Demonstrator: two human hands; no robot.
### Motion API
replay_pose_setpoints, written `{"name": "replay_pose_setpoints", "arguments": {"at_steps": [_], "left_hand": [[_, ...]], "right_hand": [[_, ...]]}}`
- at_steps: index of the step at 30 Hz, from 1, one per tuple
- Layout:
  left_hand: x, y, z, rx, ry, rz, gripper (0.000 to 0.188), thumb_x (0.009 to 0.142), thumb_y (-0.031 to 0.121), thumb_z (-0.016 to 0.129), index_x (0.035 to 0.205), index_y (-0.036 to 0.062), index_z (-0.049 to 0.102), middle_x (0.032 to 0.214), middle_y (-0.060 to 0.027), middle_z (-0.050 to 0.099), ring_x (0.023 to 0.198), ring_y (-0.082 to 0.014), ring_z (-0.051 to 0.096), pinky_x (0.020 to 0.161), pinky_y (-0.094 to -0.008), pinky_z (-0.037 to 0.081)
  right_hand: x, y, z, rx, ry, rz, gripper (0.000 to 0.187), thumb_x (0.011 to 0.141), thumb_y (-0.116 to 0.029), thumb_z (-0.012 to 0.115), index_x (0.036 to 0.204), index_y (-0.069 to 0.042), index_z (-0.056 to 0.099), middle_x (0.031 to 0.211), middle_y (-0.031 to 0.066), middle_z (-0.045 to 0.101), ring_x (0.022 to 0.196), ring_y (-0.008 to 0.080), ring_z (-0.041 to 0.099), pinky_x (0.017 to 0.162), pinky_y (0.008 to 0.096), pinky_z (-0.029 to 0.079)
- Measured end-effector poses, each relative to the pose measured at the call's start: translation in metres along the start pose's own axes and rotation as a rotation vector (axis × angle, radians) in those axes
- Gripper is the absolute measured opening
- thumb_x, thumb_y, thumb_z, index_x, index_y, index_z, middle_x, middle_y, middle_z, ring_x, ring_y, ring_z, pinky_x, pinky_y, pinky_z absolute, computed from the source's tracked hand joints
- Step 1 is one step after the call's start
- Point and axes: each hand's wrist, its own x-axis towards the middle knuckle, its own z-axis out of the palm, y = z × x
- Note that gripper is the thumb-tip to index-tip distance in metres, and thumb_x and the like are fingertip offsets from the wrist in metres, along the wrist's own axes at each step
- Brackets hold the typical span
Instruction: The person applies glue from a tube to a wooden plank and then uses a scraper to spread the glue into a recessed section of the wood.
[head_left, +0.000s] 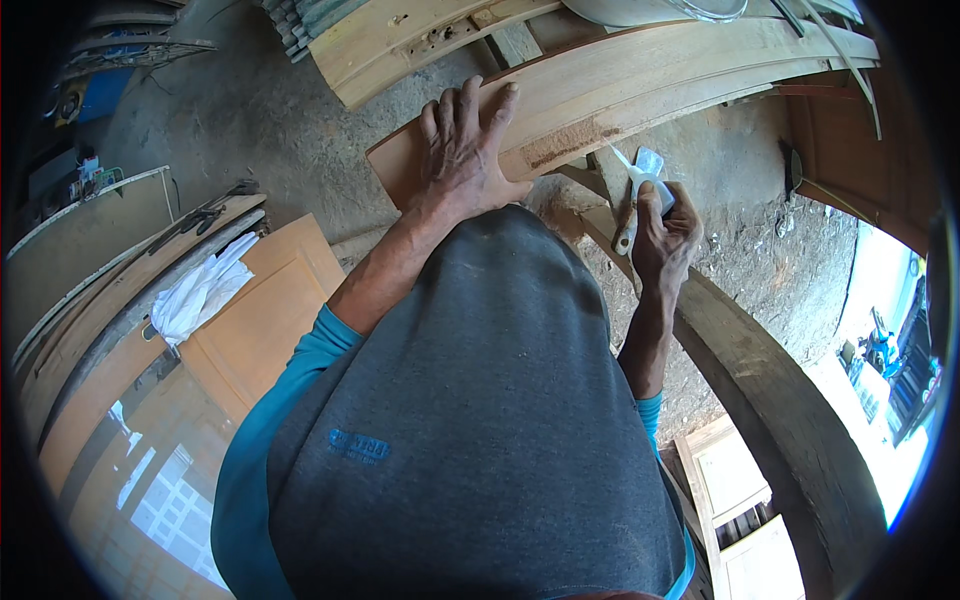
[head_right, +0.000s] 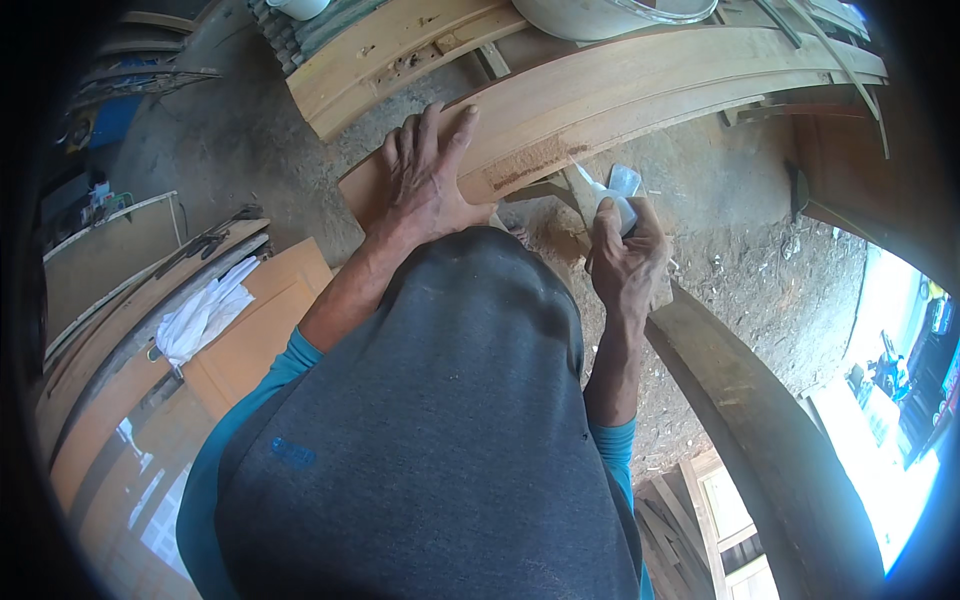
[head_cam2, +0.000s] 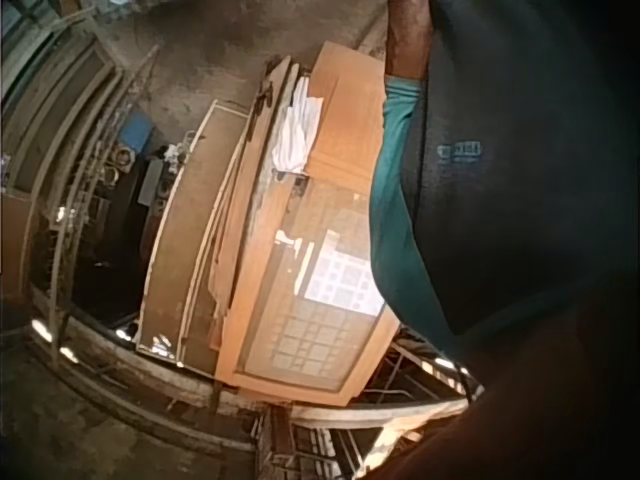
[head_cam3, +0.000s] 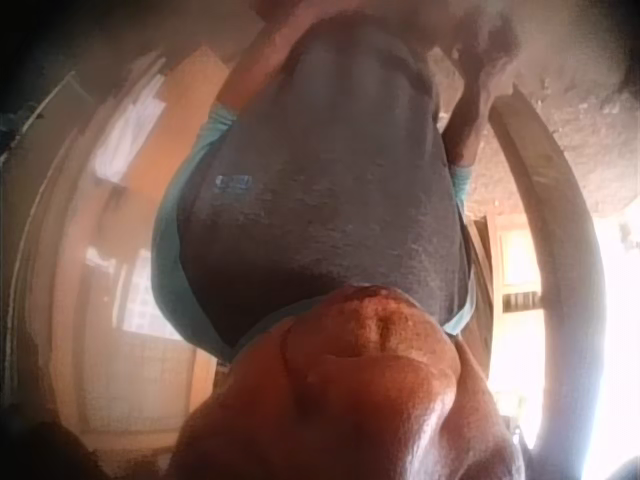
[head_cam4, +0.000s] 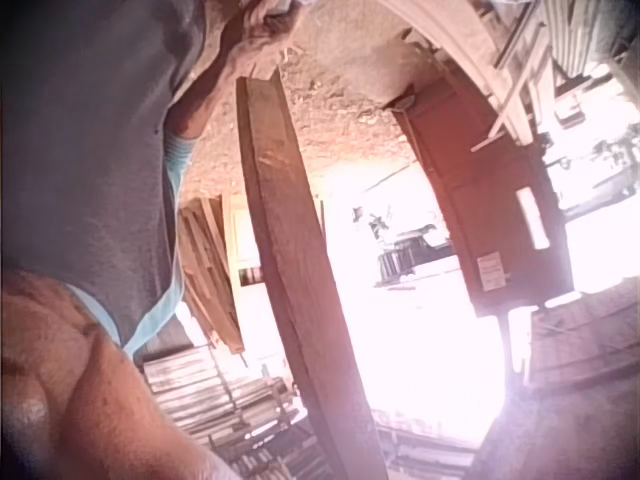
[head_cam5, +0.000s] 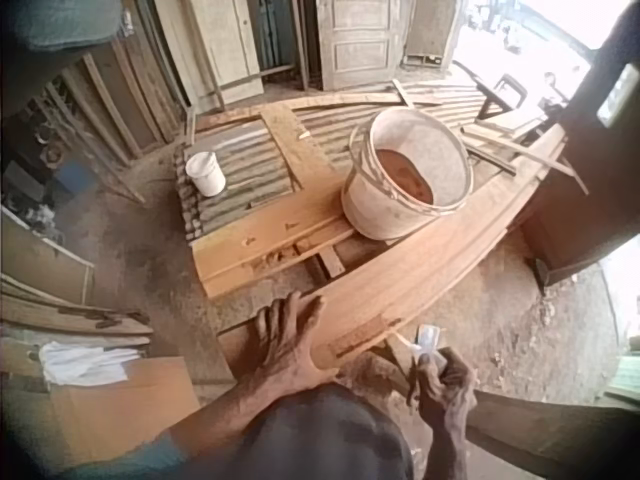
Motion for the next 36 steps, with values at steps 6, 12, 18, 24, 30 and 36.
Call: {"name": "replay_pose_setpoints", "arguments": {"at_steps": [6, 12, 18, 24, 30, 36], "left_hand": [[0.001, 0.001, -0.001, -0.009, -0.011, -0.011, 0.134, 0.060, 0.048, 0.098, 0.170, 0.0187, 0.029, 0.162, -0.0275, 0.030, 0.147, -0.0489, 0.032, 0.120, -0.0670, 0.021], [0.000, 0.000, 0.000, -0.014, 0.004, -0.004, 0.134, 0.058, 0.046, 0.099, 0.170, 0.0181, 0.029, 0.161, -0.0274, 0.031, 0.147, -0.0490, 0.032, 0.120, -0.0659, 0.021], [0.000, 0.000, -0.001, -0.028, 0.004, -0.005, 0.135, 0.058, 0.046, 0.100, 0.170, 0.0177, 0.029, 0.161, -0.0265, 0.031, 0.146, -0.0490, 0.032, 0.120, -0.0658, 0.021], [0.000, 0.000, 0.000, -0.017, 0.000, -0.008, 0.134, 0.059, 0.046, 0.099, 0.170, 0.0182, 0.029, 0.162, -0.0265, 0.031, 0.147, -0.0491, 0.032, 0.120, -0.0661, 0.021], [-0.001, -0.001, 0.001, -0.021, -0.002, -0.004, 0.135, 0.059, 0.048, 0.099, 0.170, 0.0189, 0.029, 0.162, -0.0271, 0.030, 0.148, -0.0499, 0.030, 0.120, -0.0665, 0.020], [-0.001, -0.001, 0.001, -0.024, 0.005, 0.000, 0.135, 0.059, 0.048, 0.099, 0.170, 0.0191, 0.028, 0.162, -0.0271, 0.030, 0.148, -0.0496, 0.030, 0.120, -0.0660, 0.020]], "right_hand": [[0.000, 0.013, 0.004, 0.037, -0.026, -0.027, 0.027, 0.100, -0.025, 0.071, 0.107, 0.001, 0.075, 0.075, 0.0070, 0.072, 0.067, 0.0117, 0.064, 0.063, 0.0314, 0.050], [-0.001, 0.008, 0.005, 0.033, 0.000, -0.056, 0.026, 0.101, -0.024, 0.069, 0.105, 0.002, 0.075, 0.071, 0.0059, 0.069, 0.063, 0.0116, 0.063, 0.058, 0.0309, 0.049], [0.000, 0.003, 0.003, 0.039, 0.002, -0.014, 0.026, 0.101, -0.024, 0.069, 0.102, 0.002, 0.074, 0.067, 0.0042, 0.067, 0.059, 0.0095, 0.061, 0.055, 0.0299, 0.047], [-0.001, 0.011, 0.005, 0.035, -0.023, -0.055, 0.025, 0.101, -0.024, 0.070, 0.103, 0.001, 0.075, 0.071, 0.0053, 0.069, 0.064, 0.0097, 0.062, 0.058, 0.0300, 0.048], [-0.004, 0.012, 0.005, 0.069, -0.079, -0.010, 0.026, 0.101, -0.023, 0.071, 0.109, 0.001, 0.077, 0.077, 0.0070, 0.072, 0.070, 0.0120, 0.065, 0.064, 0.0320, 0.051], [-0.005, 0.011, 0.005, 0.069, -0.096, -0.017, 0.028, 0.102, -0.023, 0.070, 0.110, 0.002, 0.077, 0.079, 0.0080, 0.073, 0.072, 0.0134, 0.067, 0.066, 0.0333, 0.053]]}}
